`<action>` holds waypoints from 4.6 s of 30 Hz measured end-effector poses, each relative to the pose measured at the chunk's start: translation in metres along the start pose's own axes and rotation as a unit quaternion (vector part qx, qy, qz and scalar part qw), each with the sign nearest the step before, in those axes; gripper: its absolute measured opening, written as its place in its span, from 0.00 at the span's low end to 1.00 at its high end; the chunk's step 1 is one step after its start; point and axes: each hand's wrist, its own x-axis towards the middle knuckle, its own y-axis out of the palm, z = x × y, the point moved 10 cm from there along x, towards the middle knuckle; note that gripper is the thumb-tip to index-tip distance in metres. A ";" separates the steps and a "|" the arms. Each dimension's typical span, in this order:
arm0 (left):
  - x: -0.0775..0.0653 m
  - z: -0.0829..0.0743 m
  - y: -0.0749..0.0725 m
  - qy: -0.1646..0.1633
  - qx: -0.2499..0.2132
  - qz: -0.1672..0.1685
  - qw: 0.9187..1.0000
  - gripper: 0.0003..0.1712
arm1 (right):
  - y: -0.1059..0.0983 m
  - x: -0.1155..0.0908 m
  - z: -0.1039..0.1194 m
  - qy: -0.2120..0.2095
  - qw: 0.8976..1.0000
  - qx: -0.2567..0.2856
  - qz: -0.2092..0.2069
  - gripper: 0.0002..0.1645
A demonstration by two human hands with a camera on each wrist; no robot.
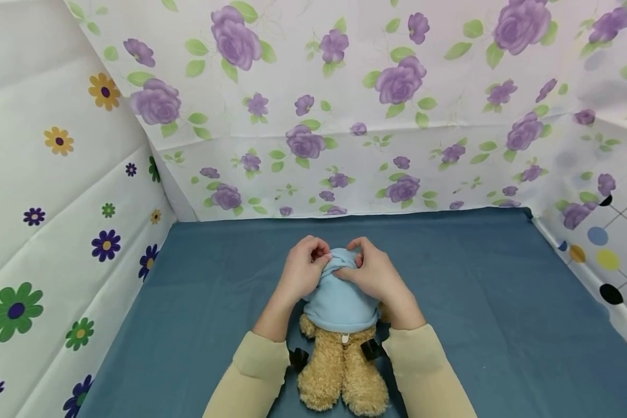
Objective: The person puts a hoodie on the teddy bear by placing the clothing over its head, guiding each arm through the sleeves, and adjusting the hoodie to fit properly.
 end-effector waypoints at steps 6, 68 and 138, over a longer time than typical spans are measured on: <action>-0.009 -0.016 0.004 -0.013 -0.062 0.062 0.996 0.08 | 0.005 0.001 0.000 0.002 1.000 0.001 -0.012 0.23; -0.007 0.009 0.004 -0.041 0.115 0.105 0.987 0.23 | -0.002 0.005 -0.006 -0.051 0.996 -0.053 0.052 0.42; -0.036 0.052 -0.009 -0.118 0.076 0.317 0.938 0.40 | -0.049 -0.031 -0.038 -0.011 0.999 -0.031 0.043 0.49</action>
